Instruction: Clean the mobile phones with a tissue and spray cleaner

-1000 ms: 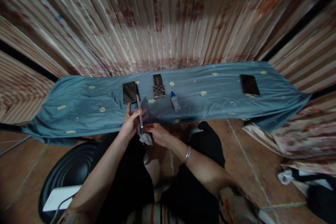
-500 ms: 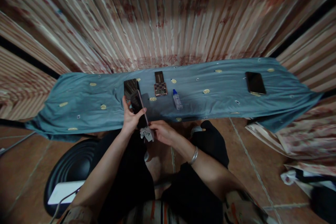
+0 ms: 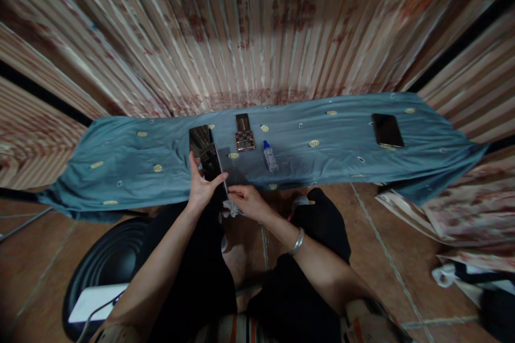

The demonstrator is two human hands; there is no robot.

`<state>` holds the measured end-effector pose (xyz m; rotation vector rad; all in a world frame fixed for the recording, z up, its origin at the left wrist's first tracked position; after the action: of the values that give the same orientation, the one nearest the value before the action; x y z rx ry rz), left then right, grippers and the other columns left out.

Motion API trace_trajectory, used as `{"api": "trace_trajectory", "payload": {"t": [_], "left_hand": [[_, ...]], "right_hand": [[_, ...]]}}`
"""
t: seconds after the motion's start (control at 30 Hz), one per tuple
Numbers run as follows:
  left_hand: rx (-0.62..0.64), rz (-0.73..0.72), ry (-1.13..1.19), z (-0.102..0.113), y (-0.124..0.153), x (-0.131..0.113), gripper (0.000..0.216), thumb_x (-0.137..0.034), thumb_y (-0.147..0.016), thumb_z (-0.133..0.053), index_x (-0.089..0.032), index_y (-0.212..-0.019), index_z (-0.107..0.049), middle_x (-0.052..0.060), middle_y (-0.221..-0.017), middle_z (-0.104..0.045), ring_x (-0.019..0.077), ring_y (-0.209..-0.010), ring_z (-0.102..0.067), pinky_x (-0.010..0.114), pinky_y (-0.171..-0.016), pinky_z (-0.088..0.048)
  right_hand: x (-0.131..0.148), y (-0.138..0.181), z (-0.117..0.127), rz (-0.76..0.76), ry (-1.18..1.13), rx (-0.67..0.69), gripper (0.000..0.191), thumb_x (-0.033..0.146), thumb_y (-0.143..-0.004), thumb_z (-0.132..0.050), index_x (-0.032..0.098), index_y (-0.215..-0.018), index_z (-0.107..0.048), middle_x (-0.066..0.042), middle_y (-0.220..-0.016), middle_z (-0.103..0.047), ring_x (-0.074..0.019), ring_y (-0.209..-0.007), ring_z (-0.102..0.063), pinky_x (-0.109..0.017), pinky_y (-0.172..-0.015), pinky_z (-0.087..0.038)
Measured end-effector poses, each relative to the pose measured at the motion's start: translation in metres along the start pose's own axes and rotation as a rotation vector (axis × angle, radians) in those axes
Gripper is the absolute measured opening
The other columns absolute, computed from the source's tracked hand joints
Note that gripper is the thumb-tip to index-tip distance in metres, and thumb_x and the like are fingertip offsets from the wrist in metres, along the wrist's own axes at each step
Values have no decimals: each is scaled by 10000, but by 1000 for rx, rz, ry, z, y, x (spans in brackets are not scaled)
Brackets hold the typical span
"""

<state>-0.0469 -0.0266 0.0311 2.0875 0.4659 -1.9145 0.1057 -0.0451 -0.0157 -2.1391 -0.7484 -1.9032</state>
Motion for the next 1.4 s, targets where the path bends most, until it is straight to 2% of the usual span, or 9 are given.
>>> {"api": "trace_trajectory", "payload": {"t": [0.13,0.3,0.43,0.6,0.8,0.97,1.1,1.23,1.4], "left_hand": [[-14,-12,-30,1,1,-1,1341,-176,-439,-982,-266,-1584,-290,145,-1577,-411,327,-1479,-399,372,-1149,-414],[-33,37,-25,3,-2,7,1270,-243,-497,-980,-273,-1574,-306,128,-1547,-458,290,-1425,-477,352,-1152,-403],[-114,169,200,8,-6,19,856,-295,-729,-852,-259,-1479,-441,90,-1468,-557,218,-1378,-540,287,-1127,-419],[-68,259,408,7,-11,22,304,-368,-804,-774,-185,-1027,-677,79,-1159,-746,218,-1246,-649,309,-1076,-490],[13,414,446,8,-13,30,248,-390,-859,-717,-158,-943,-692,48,-866,-776,203,-963,-756,335,-953,-579],[103,490,469,-2,-6,28,288,-394,-916,-641,-152,-1065,-690,85,-980,-796,263,-1052,-747,415,-977,-582],[97,441,475,-4,-4,23,173,-294,-918,-632,-177,-1038,-674,52,-967,-790,235,-1083,-735,390,-1008,-562],[55,369,445,-1,-5,21,129,-222,-885,-665,-195,-1011,-680,15,-938,-780,176,-968,-747,324,-978,-565],[-22,339,442,2,-7,26,125,-209,-872,-683,-201,-996,-685,5,-945,-777,145,-935,-741,287,-970,-553]], "right_hand": [[0,-1,0,47,106,7,282,398,-787,-684,159,-914,-767,-2,-708,-693,-113,-592,-562,-220,-556,-386],[6,-1,6,122,221,-22,224,370,-809,-691,186,-904,-774,-21,-797,-738,-166,-722,-643,-266,-675,-461],[8,0,9,121,191,-10,270,423,-810,-707,175,-891,-779,-21,-791,-741,-159,-713,-638,-266,-685,-458],[5,0,8,42,40,64,407,497,-761,-765,130,-938,-772,-20,-758,-735,-113,-618,-595,-229,-594,-422],[5,-2,8,-25,-93,88,461,509,-680,-854,132,-934,-774,-50,-810,-780,-128,-674,-670,-225,-623,-470],[7,1,9,-63,-161,100,458,496,-650,-884,134,-907,-774,-49,-791,-785,-116,-653,-673,-209,-616,-476],[5,0,12,-73,-163,83,453,508,-633,-881,148,-886,-776,-53,-794,-788,-134,-660,-680,-214,-593,-479],[2,-6,17,-57,-67,61,386,478,-668,-849,150,-856,-772,-31,-737,-769,-121,-617,-636,-210,-561,-439],[5,-14,34,61,97,-121,225,292,-790,-719,221,-994,-782,-25,-932,-796,-163,-810,-681,-267,-730,-494]]}}
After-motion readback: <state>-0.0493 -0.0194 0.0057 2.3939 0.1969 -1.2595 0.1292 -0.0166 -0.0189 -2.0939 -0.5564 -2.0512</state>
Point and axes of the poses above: each hand's wrist, its own y-axis away from the middle knuckle, its own z-axis out of the back of the hand, x = y × z, the point moved 7 cm from there along -y, towards the middle knuckle
